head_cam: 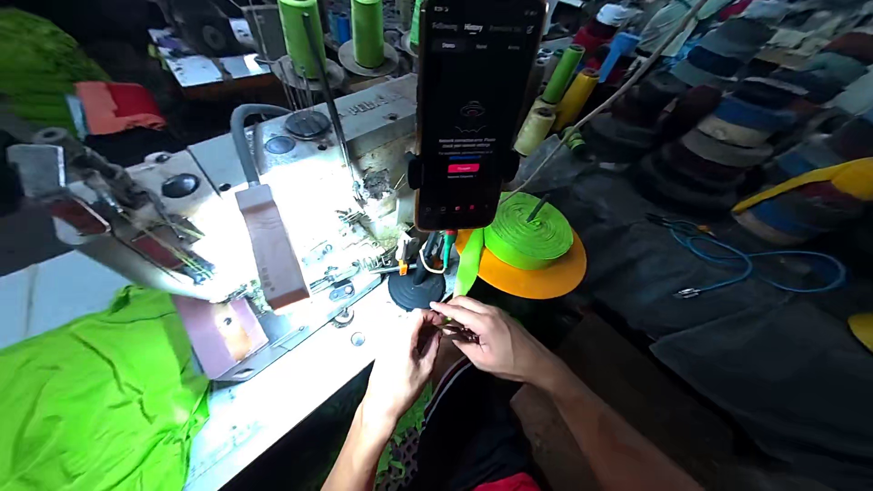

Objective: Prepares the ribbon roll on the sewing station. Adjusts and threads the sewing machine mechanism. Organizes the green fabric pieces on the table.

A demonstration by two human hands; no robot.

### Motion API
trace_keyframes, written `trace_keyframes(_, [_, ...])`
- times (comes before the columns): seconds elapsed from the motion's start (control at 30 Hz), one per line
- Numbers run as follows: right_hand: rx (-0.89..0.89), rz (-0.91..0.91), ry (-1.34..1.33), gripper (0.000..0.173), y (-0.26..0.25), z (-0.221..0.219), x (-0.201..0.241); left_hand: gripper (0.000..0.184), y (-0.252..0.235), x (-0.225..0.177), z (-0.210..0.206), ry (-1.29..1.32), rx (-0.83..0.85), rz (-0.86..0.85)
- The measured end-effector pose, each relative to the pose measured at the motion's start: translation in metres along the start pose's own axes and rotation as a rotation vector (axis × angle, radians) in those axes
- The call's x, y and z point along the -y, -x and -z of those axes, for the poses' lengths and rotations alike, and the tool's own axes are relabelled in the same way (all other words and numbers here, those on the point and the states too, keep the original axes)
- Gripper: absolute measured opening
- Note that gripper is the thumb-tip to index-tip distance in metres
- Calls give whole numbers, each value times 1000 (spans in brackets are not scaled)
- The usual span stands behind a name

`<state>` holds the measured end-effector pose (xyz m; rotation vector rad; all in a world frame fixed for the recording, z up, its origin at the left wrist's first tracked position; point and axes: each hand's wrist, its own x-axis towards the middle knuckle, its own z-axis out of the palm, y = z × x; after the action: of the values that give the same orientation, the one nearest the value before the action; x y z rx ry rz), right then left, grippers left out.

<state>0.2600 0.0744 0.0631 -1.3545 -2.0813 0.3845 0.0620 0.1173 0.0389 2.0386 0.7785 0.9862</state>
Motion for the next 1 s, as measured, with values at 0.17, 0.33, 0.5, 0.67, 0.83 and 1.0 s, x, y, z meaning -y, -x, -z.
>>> trace_keyframes(0.17, [-20, -42, -64, 22, -7, 5, -10, 16, -7, 1, 9, -48, -48, -33])
trace_keyframes(0.33, [-112, -142, -257, 26, -11, 12, -10, 15, -21, 2, 12, -37, -62, -92])
trace_keyframes(0.5, [-302, -171, -179, 26, -19, 14, -13, 15, -34, 2, 18, -13, -95, -53])
trace_keyframes(0.67, [-624, -309, -70, 19, -32, 16, -18, 21, -50, 10, 35, -128, -260, -53])
trace_keyframes(0.83, [-745, -319, 109, 14, -52, 12, -21, 23, -80, -2, 48, -299, -292, -81])
trace_keyframes(1.0, [-755, -312, 213, 14, -66, 7, -26, 20, -104, 0, 49, -481, -189, -132])
